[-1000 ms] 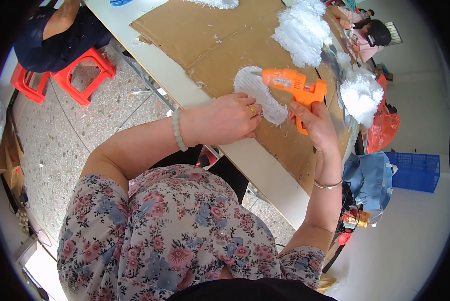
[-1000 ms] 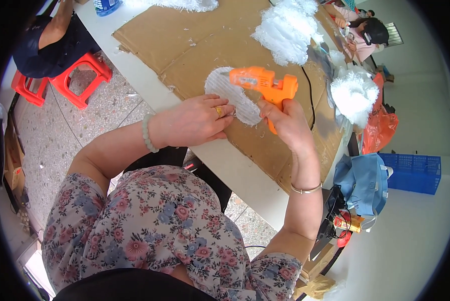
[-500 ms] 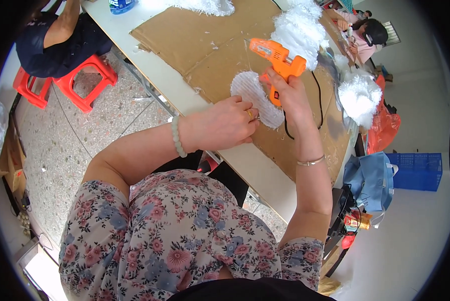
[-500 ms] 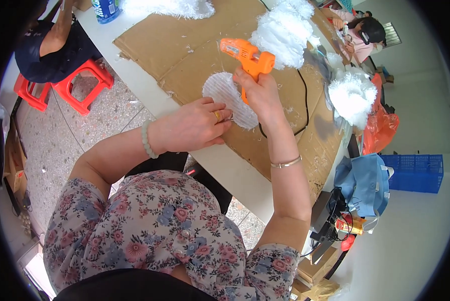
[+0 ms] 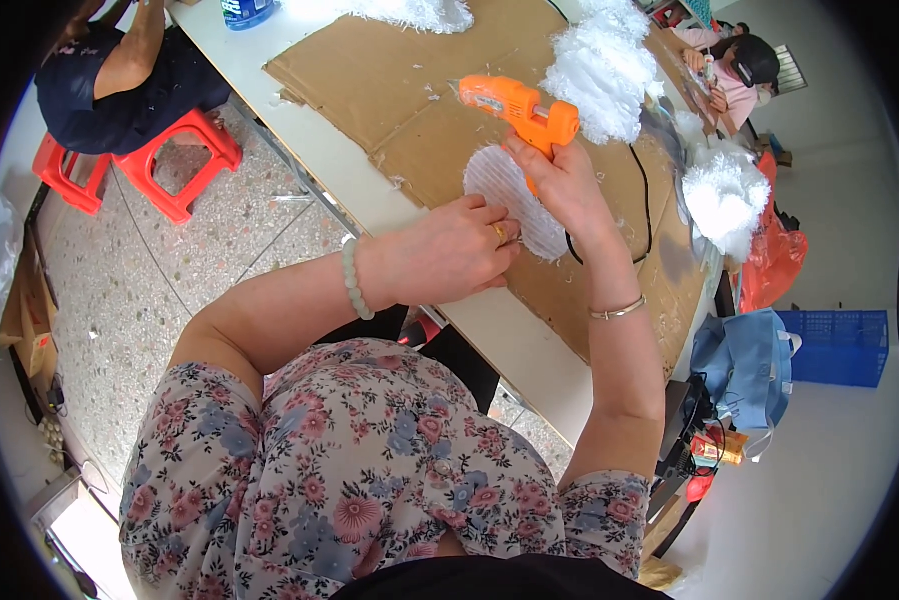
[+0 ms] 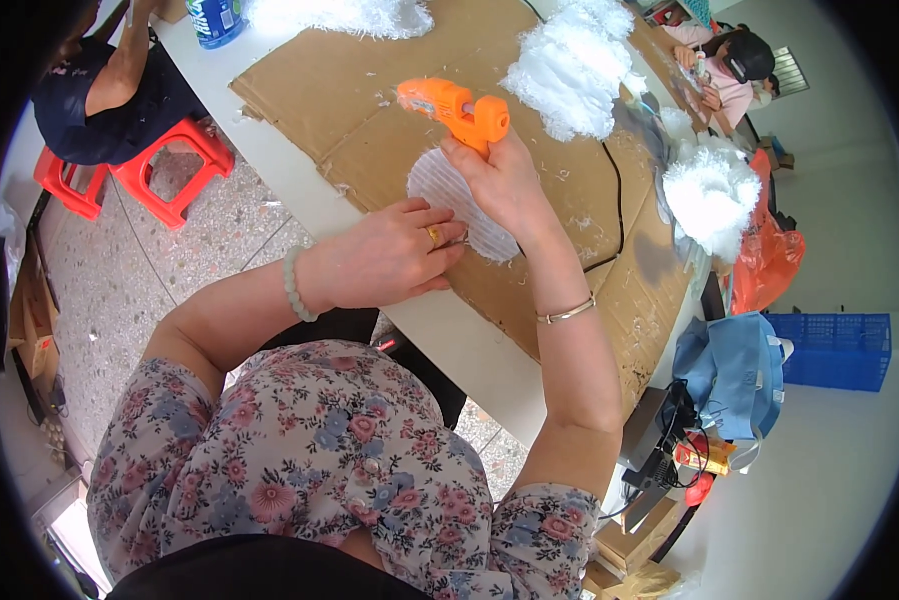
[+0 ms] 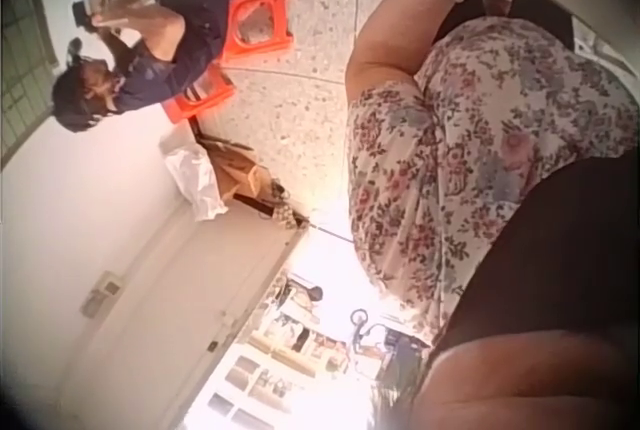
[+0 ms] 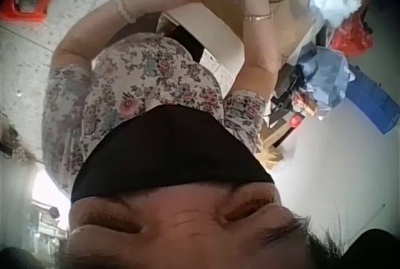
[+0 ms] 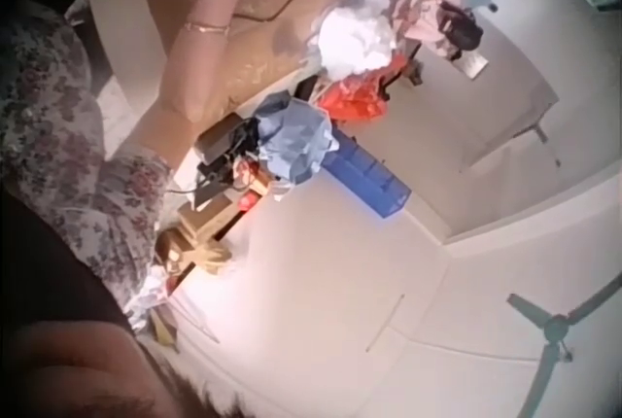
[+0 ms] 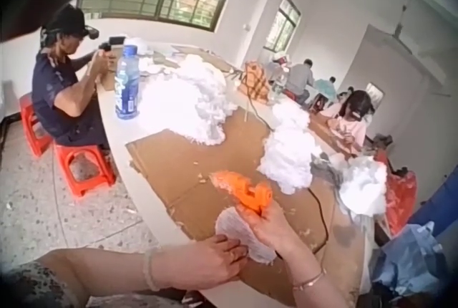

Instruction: Applying hot glue to a cardboard base and attaching white fiberfill stuffing to assemble a toy part.

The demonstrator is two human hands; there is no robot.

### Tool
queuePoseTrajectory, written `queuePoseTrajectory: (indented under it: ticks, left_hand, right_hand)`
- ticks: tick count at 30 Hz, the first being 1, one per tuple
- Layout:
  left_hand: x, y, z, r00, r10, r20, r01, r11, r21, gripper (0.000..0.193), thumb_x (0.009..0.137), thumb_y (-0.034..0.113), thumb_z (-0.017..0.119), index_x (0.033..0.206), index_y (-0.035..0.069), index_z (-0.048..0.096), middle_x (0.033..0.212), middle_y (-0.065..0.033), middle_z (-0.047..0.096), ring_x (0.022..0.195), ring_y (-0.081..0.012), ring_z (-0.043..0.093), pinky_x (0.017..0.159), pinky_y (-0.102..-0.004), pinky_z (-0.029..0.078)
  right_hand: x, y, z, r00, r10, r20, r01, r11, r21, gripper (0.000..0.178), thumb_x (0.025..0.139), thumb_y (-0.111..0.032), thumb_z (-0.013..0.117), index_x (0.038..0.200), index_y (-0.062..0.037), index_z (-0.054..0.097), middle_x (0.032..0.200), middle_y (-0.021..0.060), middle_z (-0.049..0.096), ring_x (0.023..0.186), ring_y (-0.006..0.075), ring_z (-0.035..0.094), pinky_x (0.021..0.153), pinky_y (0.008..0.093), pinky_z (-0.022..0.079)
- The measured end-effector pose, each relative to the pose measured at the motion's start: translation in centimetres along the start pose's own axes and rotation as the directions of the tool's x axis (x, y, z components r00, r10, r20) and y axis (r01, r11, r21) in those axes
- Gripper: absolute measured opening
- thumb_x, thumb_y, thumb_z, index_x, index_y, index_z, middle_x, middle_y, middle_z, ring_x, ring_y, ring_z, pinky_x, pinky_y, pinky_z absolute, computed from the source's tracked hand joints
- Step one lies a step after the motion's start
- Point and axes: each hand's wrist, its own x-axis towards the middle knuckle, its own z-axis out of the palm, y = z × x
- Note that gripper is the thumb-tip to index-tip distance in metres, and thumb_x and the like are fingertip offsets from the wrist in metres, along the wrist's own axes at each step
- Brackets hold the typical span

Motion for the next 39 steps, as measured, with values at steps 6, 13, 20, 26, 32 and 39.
queuePoseTrajectory:
  ticks: [6,13,20,26,32,39]
  left_hand:
    - [0.0,0.1,0.0,1.000,0.004,-0.015,-0.004,1.000,0.008,0.028,0.074,0.027,0.068,0.087,0.003,0.062,0.094,-0.0085,0.061,0.093,-0.0228,0.057,0.081,-0.0344,0.045]
    - [0.0,0.1,-0.1,1.000,0.006,-0.008,-0.006,1.000,-0.017,0.028,0.074,0.026,0.069,0.087,0.003,0.062,0.092,-0.0077,0.060,0.093,-0.0224,0.056,0.080,-0.0339,0.045]
    - [0.2,0.2,-0.3,1.000,-0.001,-0.011,0.000,1.000,-0.026,0.027,0.073,0.026,0.069,0.086,0.002,0.062,0.090,-0.0073,0.059,0.092,-0.0220,0.056,0.079,-0.0335,0.045]
    - [0.2,0.2,-0.4,1.000,-0.010,-0.007,0.009,0.999,-0.030,0.027,0.073,0.025,0.068,0.086,0.002,0.062,0.092,-0.0079,0.059,0.093,-0.0225,0.056,0.079,-0.0338,0.046]
    - [0.1,0.4,-0.6,0.993,-0.053,0.104,0.062,0.994,-0.085,0.034,0.074,0.024,0.070,0.097,0.000,0.060,0.110,-0.0125,0.059,0.108,-0.0273,0.055,0.092,-0.0381,0.043]
    - [0.1,0.4,-0.2,1.000,-0.011,-0.020,0.011,1.000,-0.026,0.028,0.073,0.025,0.069,0.087,0.002,0.062,0.092,-0.0082,0.060,0.094,-0.0225,0.057,0.081,-0.0342,0.046]
  right_hand:
    - [1.6,0.4,-0.9,0.998,0.055,0.017,-0.056,0.996,0.065,0.033,0.091,-0.024,0.059,0.115,-0.0006,0.055,0.098,0.0035,0.062,0.088,0.0110,0.059,0.075,0.0260,0.046]
    - [2.0,0.4,-1.6,0.977,0.182,0.106,-0.200,0.961,0.189,0.034,0.091,-0.026,0.060,0.116,-0.0032,0.056,0.101,0.0030,0.061,0.086,0.0132,0.062,0.076,0.0282,0.047]
    - [1.7,-0.6,-2.6,0.992,0.106,0.064,-0.121,0.934,0.335,0.033,0.091,-0.028,0.059,0.113,-0.0041,0.057,0.098,0.0020,0.061,0.076,0.0114,0.060,0.069,0.0252,0.045]
    - [1.7,0.5,-2.3,0.975,0.193,0.106,-0.198,0.979,0.042,0.034,0.091,-0.032,0.059,0.109,-0.0029,0.059,0.095,0.0014,0.060,0.076,0.0092,0.056,0.069,0.0258,0.044]
    - [2.6,1.0,-1.3,0.985,0.117,0.130,-0.129,0.988,0.087,0.032,0.091,-0.031,0.060,0.107,-0.0039,0.061,0.093,0.0001,0.060,0.081,0.0069,0.053,0.071,0.0252,0.044]
    - [2.6,0.3,-1.3,0.986,0.130,0.100,-0.148,0.970,0.192,0.028,0.090,-0.028,0.061,0.106,-0.0046,0.062,0.091,-0.0011,0.062,0.079,0.0067,0.053,0.070,0.0239,0.043]
